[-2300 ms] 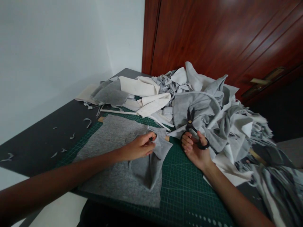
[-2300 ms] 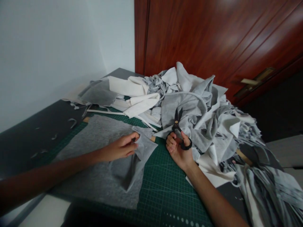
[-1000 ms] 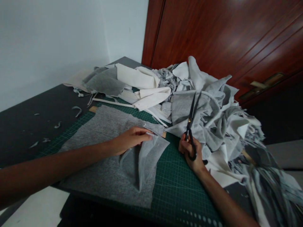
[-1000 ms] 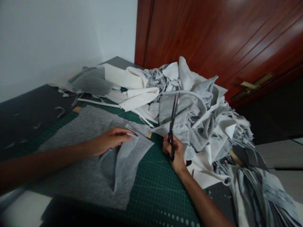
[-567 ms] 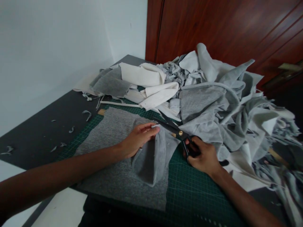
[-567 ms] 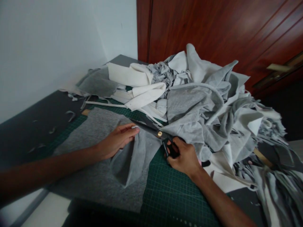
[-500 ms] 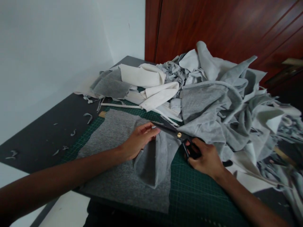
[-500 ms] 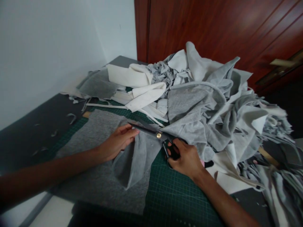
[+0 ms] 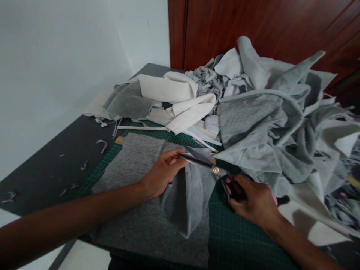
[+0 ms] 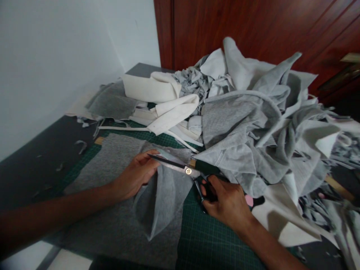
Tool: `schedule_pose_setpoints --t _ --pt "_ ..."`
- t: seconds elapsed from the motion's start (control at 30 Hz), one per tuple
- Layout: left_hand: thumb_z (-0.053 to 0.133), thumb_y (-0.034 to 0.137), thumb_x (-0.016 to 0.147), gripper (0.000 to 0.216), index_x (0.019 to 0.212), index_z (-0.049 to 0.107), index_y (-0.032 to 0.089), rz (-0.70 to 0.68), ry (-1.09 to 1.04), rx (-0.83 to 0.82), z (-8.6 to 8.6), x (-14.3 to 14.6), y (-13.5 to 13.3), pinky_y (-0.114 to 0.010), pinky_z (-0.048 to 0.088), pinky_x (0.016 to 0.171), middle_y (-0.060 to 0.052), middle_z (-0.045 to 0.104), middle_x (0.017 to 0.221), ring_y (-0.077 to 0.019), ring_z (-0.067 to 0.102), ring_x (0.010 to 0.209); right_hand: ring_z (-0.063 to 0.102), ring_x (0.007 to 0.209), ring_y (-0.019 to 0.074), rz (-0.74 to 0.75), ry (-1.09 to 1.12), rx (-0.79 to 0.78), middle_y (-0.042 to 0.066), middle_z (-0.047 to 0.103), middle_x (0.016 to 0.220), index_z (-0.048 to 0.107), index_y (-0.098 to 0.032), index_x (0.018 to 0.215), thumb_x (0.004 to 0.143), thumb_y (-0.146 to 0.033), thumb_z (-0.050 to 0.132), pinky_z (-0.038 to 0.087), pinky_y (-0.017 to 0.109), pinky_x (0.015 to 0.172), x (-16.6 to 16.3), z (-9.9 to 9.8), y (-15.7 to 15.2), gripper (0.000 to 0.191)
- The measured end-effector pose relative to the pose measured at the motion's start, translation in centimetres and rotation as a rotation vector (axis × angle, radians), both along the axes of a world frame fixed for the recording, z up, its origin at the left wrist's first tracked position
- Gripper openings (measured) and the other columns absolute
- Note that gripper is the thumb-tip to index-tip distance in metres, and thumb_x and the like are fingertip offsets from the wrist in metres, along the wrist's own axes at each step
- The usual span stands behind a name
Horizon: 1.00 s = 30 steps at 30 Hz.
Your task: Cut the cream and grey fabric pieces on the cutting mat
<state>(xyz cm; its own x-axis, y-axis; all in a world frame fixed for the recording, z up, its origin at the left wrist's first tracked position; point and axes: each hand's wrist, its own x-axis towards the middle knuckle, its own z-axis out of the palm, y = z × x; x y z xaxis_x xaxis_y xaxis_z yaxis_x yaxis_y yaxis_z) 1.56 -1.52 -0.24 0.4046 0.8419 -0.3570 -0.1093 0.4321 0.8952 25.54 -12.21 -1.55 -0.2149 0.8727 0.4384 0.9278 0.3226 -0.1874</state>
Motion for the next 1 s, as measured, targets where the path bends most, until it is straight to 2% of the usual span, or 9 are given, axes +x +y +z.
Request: schedule_pose_setpoints --t 0.17,0.3,0.47,0.63,0.87,1.0 --pt "0.073 0.035 0.076 0.020 0.084 0.067 0.018 -0.046 -0.025 0.126 -0.09 -0.07 -0.15 -0.020 0.017 0.042 0.007 0.038 0.051 -0.0053 0.032 0.046 0.054 0.039 0.0106 -0.023 -0.003 -0.007 -0.004 0.057 0.050 0.056 -0.021 0.077 0.083 -0.025 0.049 0.036 0.022 0.040 -0.09 0.04 0.00 0.010" --pt "0.072 0.033 0.077 0.017 0.083 0.067 0.018 -0.036 0.014 0.165 -0.35 -0.07 -0.20 -0.020 0.023 0.044 0.006 0.038 0.050 -0.0084 0.041 0.051 0.054 0.040 0.0115 -0.017 -0.001 -0.011 -0.003 0.058 0.051 0.058 -0.020 0.079 0.083 -0.025 0.049 0.036 0.023 0.040 0.05 -0.20 -0.07 0.011" --pt "0.071 0.029 0.077 0.011 0.084 0.068 0.020 -0.018 0.031 0.187 -0.07 0.04 -0.21 -0.021 0.034 0.050 0.005 0.043 0.051 -0.0139 0.054 0.064 0.056 0.044 0.0128 0.007 -0.029 -0.024 -0.001 0.061 0.057 0.058 -0.021 0.080 0.081 -0.024 0.048 0.037 0.024 0.043 0.46 -0.48 -0.27 0.010" --pt "0.070 0.027 0.077 0.009 0.082 0.069 0.020 -0.027 0.046 0.206 0.31 0.12 -0.28 -0.023 0.041 0.057 0.003 0.051 0.056 -0.0170 0.058 0.074 0.057 0.047 0.0132 -0.024 -0.045 -0.085 -0.002 0.061 0.058 0.056 -0.021 0.081 0.080 -0.025 0.050 0.037 0.024 0.045 0.71 -0.74 -0.49 0.007" --pt "0.073 0.022 0.075 0.007 0.076 0.069 0.017 -0.057 -0.080 0.345 -0.11 0.14 -0.13 -0.023 0.046 0.071 0.001 0.061 0.074 -0.0133 0.058 0.079 0.059 0.050 0.0133 0.002 -0.078 -0.098 -0.002 0.061 0.063 0.053 -0.022 0.083 0.079 -0.024 0.053 0.037 0.025 0.048 0.87 -0.78 -0.71 0.004" --pt "0.071 0.019 0.075 0.003 0.077 0.070 0.017 -0.038 -0.057 0.342 -0.06 0.20 -0.20 -0.023 0.047 0.072 0.001 0.061 0.078 -0.0140 0.059 0.082 0.059 0.050 0.0138 -0.041 -0.060 -0.136 -0.001 0.061 0.063 0.053 -0.021 0.085 0.078 -0.025 0.054 0.037 0.025 0.048 0.45 -0.49 -0.78 0.007"
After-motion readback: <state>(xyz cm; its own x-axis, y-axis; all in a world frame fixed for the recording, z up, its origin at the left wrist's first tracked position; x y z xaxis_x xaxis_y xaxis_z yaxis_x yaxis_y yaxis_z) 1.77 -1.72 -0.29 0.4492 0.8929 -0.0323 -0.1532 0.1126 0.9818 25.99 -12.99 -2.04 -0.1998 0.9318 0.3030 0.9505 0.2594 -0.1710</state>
